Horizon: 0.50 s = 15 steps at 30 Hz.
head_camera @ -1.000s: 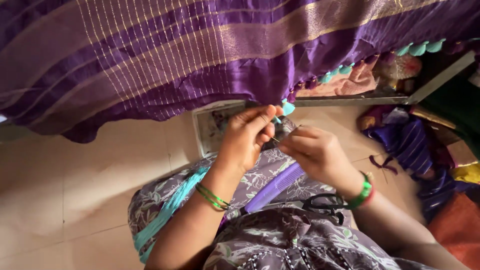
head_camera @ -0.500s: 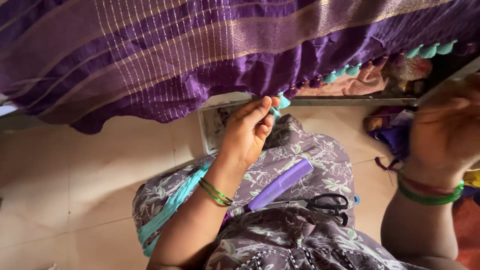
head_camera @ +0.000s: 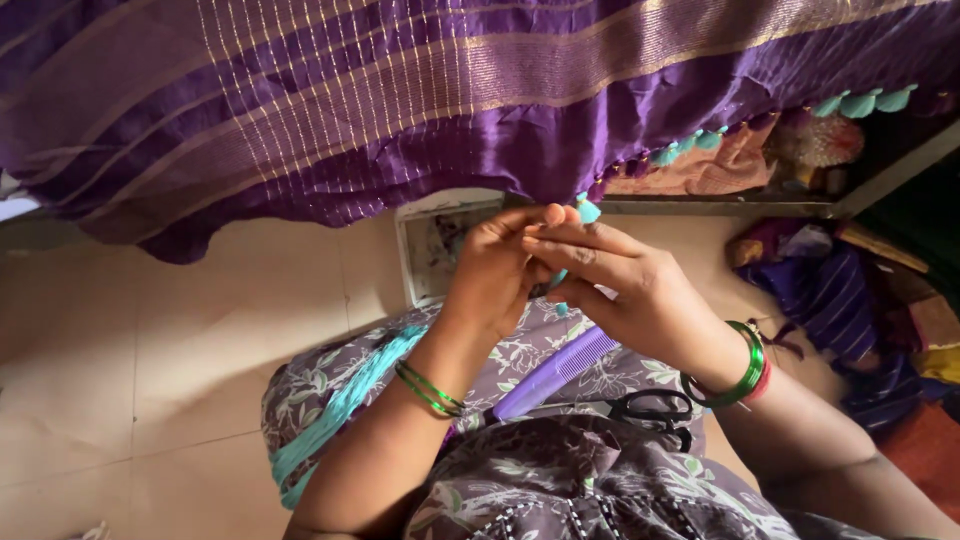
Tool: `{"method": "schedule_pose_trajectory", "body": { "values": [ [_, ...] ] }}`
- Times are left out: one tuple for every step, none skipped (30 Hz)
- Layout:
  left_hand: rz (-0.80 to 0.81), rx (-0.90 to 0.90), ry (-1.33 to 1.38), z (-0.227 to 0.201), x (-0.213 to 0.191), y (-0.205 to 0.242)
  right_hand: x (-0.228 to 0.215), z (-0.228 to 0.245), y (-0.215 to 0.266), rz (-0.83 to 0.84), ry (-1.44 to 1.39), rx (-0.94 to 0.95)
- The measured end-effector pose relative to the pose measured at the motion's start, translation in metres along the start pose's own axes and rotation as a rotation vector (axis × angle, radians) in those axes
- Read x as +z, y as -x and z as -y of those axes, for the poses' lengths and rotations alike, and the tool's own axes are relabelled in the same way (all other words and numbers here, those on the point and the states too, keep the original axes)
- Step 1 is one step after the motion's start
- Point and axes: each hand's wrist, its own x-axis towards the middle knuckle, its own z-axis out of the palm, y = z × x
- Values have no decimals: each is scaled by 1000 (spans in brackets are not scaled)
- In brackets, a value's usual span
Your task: Attaching decorative fabric tassels to the edge of a purple cloth.
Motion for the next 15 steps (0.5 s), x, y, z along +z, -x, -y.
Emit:
{"method": "schedule_pose_trajectory", "body": {
  "values": [
    [31,14,79,0,-1,0,1,-2,0,2,20,-59],
    [28,16,79,0,-3,0,0,-3,3,3,18,-61],
    [8,25,31,-1,-6,0,-2,-4,6,1,-23,-7],
    [-12,33,-16,-1,-8,0,-3,-5,10,-1,-64,48],
    [-14,33,-15,-3,-7,1,0,-8,12,1,-65,48],
    [0,29,-4,-3,-5,2,2,-11,17,-15,-165,139],
    [15,26,7,-3,-3,2,3,-14,22,-31,-265,230],
    [20,21,8,-1,-1,1,8,-15,22,-35,-262,236],
    [19,31,5,1,1,1,12,-16,22,-41,-300,281],
    [19,45,0,1,3,0,17,-18,22,-48,-338,322],
    [25,43,-2,3,3,-1,21,-18,22,-54,-334,323],
    [18,31,26,4,3,-1,25,-18,21,-44,-295,382],
    [11,19,55,5,3,-1,29,-18,20,-35,-255,441],
    [11,23,56,5,1,-1,31,-22,23,-33,-253,438],
    [-2,46,34,5,-1,-2,34,-25,26,-99,-345,360]
  ]
}}
